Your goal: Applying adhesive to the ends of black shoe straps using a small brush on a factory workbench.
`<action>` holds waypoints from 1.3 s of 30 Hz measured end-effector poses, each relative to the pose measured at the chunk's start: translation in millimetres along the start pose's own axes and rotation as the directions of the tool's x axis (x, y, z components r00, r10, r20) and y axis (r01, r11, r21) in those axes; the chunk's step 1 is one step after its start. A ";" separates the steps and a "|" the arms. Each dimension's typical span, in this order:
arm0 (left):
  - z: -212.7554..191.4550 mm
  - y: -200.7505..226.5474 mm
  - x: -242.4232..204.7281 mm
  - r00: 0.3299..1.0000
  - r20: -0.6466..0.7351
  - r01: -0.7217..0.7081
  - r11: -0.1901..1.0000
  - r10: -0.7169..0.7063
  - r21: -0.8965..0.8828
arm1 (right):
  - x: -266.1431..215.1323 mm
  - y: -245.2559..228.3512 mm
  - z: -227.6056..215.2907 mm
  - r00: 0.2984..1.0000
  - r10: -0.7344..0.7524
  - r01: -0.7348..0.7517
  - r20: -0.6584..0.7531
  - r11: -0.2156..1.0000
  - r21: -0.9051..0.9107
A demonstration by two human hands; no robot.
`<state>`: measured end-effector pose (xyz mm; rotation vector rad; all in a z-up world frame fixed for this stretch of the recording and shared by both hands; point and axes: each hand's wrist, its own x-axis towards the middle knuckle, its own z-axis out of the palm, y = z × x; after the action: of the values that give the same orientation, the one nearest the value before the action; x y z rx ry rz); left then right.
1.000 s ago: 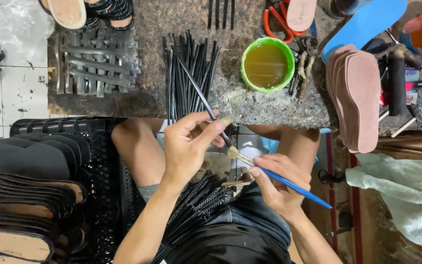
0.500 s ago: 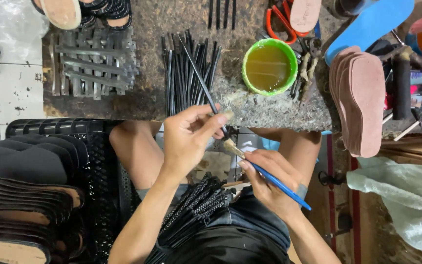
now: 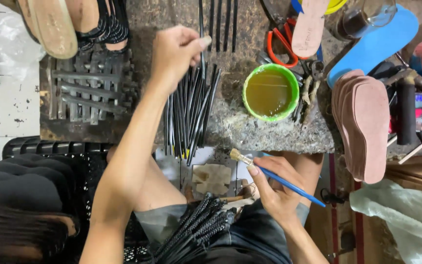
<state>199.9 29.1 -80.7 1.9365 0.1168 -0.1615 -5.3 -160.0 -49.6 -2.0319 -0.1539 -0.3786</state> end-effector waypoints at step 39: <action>-10.2 -24.5 -38.5 0.982 -0.189 0.010 0.984 0.025 0.180 | -10.8 29.6 -11.6 0.996 0.063 -0.058 -0.059 0.995 0.082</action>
<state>158.7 47.3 -93.1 2.1308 0.2284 0.0201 -9.9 -183.6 -73.0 -1.9394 -0.0684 -0.3902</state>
